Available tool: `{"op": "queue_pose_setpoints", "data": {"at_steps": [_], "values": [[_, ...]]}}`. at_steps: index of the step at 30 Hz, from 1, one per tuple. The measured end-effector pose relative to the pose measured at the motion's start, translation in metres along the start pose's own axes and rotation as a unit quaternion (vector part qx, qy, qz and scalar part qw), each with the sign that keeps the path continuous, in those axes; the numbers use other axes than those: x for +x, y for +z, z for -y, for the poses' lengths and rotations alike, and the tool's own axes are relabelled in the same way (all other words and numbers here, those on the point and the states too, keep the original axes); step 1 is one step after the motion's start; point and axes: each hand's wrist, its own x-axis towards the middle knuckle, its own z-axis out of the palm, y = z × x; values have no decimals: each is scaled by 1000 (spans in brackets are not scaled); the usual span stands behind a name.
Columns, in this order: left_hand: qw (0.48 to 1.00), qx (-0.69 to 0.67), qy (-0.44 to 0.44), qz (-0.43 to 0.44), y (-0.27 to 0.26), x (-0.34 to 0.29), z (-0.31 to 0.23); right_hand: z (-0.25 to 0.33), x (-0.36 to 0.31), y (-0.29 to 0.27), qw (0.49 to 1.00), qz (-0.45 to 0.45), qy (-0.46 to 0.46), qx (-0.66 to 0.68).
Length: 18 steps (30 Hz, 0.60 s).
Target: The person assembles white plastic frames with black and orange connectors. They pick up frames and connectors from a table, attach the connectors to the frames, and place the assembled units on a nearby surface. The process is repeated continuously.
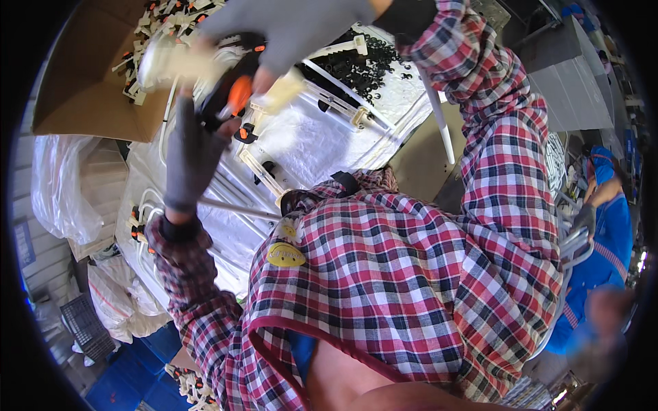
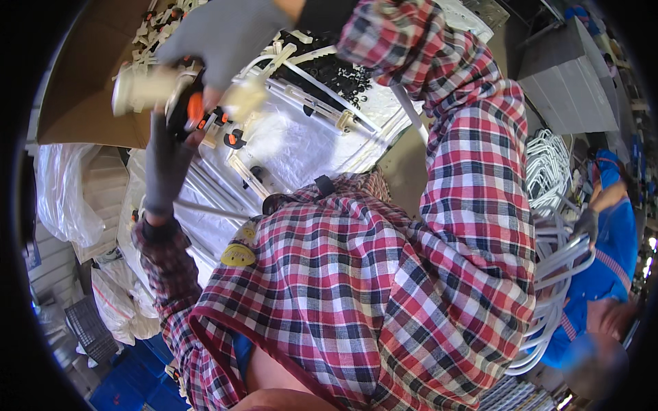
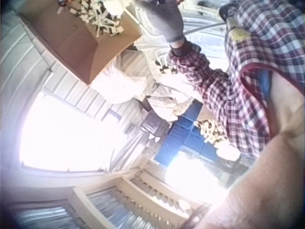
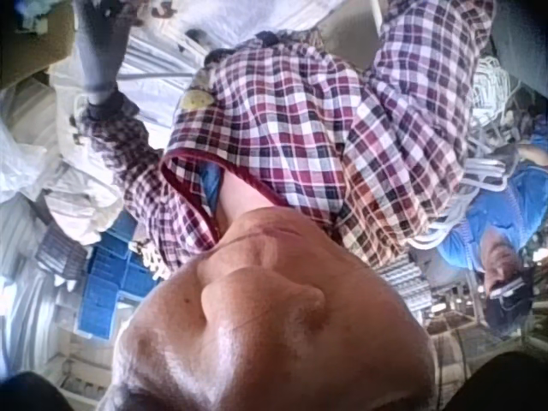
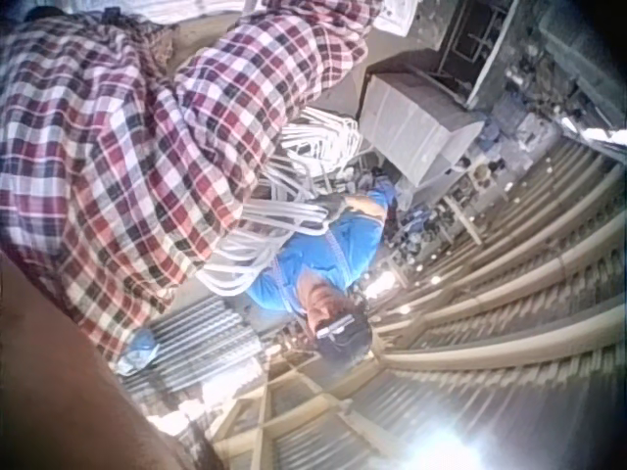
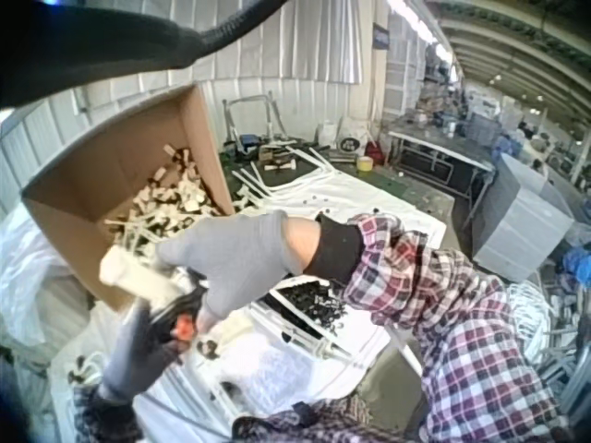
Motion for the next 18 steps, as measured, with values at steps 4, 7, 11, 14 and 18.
{"op": "queue_pose_setpoints", "data": {"at_steps": [4,7,11,14,18], "values": [[969,-94,-166,159,-16,27,38,-37,2,31,975,-217,-15,44],[968,-118,-192,106,-37,19,76,-116,-69,20,923,-339,146,103],[961,-158,-221,-58,-61,-20,112,-225,-254,148,884,-225,395,-111],[930,-121,-301,-172,-91,-97,125,-216,-265,240,876,-82,475,13],[896,-124,-352,-241,-102,-148,148,-200,-257,276,826,-260,472,-167]]}}
